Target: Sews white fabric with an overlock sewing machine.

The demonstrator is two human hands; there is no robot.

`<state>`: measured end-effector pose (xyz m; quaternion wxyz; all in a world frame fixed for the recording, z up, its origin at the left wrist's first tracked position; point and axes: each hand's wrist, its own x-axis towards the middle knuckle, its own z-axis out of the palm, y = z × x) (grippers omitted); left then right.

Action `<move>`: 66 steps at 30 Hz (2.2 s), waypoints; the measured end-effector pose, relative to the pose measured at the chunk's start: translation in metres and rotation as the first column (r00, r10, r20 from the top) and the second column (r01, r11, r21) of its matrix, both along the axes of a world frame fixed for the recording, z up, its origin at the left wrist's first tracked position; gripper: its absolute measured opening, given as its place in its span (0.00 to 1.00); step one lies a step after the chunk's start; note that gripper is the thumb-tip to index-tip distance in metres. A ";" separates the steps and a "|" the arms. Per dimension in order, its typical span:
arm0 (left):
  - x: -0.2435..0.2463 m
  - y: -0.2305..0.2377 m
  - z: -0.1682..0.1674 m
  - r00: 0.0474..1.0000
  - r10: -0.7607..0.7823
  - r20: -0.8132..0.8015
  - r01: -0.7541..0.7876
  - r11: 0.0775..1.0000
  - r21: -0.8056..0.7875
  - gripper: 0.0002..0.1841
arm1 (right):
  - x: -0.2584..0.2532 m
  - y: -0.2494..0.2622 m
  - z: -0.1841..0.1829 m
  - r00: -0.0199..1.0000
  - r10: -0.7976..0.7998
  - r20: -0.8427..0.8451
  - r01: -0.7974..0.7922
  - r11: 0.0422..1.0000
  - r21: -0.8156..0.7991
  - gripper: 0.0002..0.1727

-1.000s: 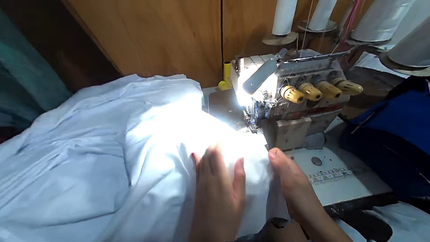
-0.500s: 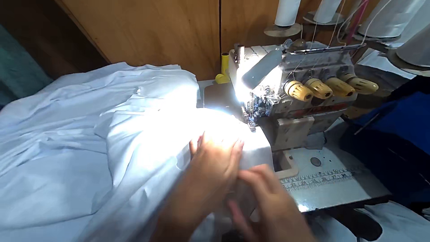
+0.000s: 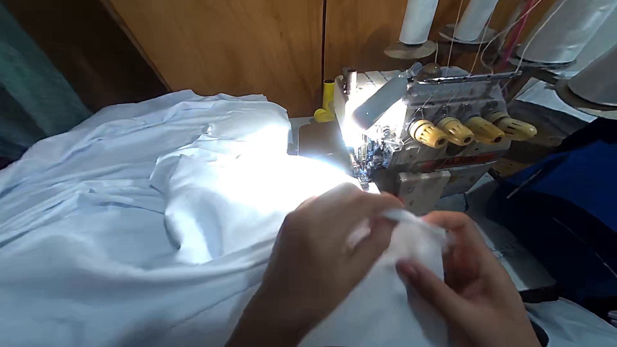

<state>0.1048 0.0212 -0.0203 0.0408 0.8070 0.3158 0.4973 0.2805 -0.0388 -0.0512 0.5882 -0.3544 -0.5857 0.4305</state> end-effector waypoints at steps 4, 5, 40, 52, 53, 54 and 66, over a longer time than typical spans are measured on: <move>0.016 0.026 -0.029 0.920 0.376 -0.107 -0.381 0.924 -0.024 0.13 | 0.005 0.037 -0.036 0.990 -0.128 0.057 0.137 0.968 -0.212 0.20; 0.016 0.028 -0.033 0.896 0.424 -0.135 -0.428 0.904 -0.007 0.15 | 0.005 0.041 -0.042 0.985 -0.142 0.099 0.161 0.962 -0.220 0.19; -0.019 0.041 -0.011 0.834 0.299 -0.463 -0.406 0.902 -0.148 0.13 | -0.006 0.039 -0.018 0.963 -0.105 0.246 0.123 0.991 -0.059 0.19; -0.016 -0.026 -0.059 0.847 0.523 -0.096 -0.531 0.830 -0.167 0.21 | -0.015 0.051 -0.017 0.892 -0.094 0.442 0.109 0.994 -0.009 0.21; -0.016 -0.034 -0.062 0.855 0.511 -0.085 -0.517 0.836 -0.181 0.22 | -0.018 0.052 -0.017 0.889 -0.096 0.448 0.115 0.993 -0.014 0.23; -0.016 -0.040 -0.066 0.864 0.498 -0.072 -0.503 0.844 -0.189 0.22 | -0.022 0.053 -0.017 0.886 -0.096 0.453 0.117 0.993 -0.017 0.24; -0.006 -0.062 -0.082 0.913 0.405 -0.047 -0.407 0.910 -0.082 0.16 | 0.010 0.055 -0.042 0.789 -0.075 0.610 -0.110 0.959 0.261 0.10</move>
